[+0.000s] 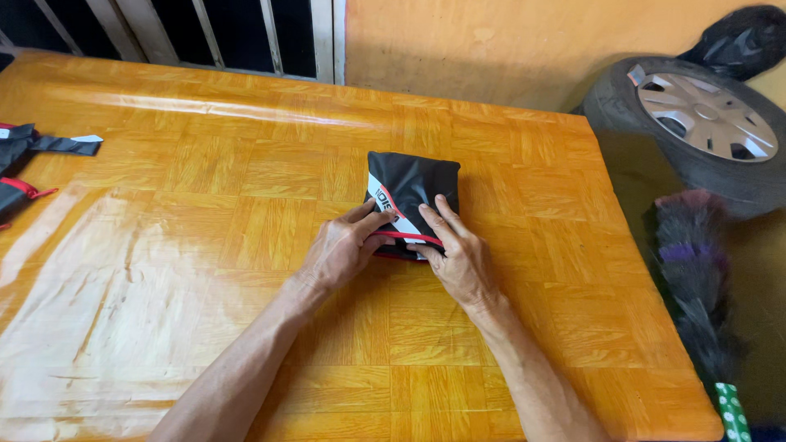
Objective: The person folds a black garment on a wooden table, smoothing the fabric with their hands and then tucking it into a small integrated pouch.
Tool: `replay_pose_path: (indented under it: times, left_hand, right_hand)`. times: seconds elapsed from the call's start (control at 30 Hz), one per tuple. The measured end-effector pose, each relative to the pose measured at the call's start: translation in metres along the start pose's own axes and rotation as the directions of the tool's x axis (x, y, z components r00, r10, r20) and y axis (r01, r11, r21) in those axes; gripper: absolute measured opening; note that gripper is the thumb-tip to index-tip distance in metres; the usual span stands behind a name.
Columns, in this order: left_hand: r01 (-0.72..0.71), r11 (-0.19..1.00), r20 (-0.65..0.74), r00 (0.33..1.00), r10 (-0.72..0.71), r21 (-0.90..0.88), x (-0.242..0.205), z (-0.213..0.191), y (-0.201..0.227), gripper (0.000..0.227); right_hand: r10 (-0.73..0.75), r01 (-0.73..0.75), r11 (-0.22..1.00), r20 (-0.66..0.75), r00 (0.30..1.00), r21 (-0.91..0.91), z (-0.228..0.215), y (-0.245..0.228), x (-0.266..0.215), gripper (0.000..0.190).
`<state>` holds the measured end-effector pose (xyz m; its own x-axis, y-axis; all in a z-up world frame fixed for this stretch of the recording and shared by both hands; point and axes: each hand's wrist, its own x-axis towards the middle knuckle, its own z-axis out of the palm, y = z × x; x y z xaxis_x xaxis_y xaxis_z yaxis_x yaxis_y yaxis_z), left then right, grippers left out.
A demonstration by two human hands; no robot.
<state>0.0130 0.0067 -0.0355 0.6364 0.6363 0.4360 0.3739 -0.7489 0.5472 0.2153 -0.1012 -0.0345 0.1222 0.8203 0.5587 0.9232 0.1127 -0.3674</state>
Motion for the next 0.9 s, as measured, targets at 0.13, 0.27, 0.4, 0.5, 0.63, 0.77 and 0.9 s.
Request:
replay_pose_path:
  times: [0.13,0.27,0.4,0.5,0.63,0.77,0.9]
  left_hand:
    - [-0.068,0.995,-0.123,0.989,0.076,0.069,-0.002,0.021,-0.018,0.025]
    - [-0.129,0.989,-0.145,0.98,0.138,0.073,-0.003,0.02,-0.024,0.019]
    - [-0.122,0.992,-0.05,0.991,0.121,-0.014,-0.002,-0.001,-0.01,0.027]
    - [-0.127,0.989,0.017,0.992,0.128,-0.071,-0.001,-0.001,-0.001,0.026]
    - [-0.079,0.985,0.116,0.988,0.098,-0.155,-0.003,-0.003,0.007,0.02]
    - [-0.02,0.984,0.24,0.969,0.063,-0.178,0.002,-0.014,0.004,0.021]
    - [0.077,0.964,0.288,0.957,-0.001,-0.254,0.004,-0.011,0.0,0.025]
  right_hand:
    - [0.0,-0.001,1.0,-0.045,0.999,-0.008,0.015,0.018,-0.003,0.059]
    - [0.109,-0.111,0.993,0.044,0.993,0.049,-0.013,-0.001,0.005,0.061]
    - [0.294,-0.289,0.956,0.2,0.935,-0.052,-0.061,-0.039,0.018,0.099]
    - [0.244,-0.243,0.97,0.17,0.955,-0.027,-0.07,-0.059,0.042,0.083]
    - [0.275,-0.277,0.96,0.389,0.879,-0.051,-0.036,-0.037,0.065,0.074]
    - [0.359,-0.263,0.93,0.487,0.796,-0.256,-0.017,-0.041,0.066,0.082]
    - [0.346,-0.246,0.932,0.459,0.818,-0.265,-0.011,-0.04,0.062,0.08]
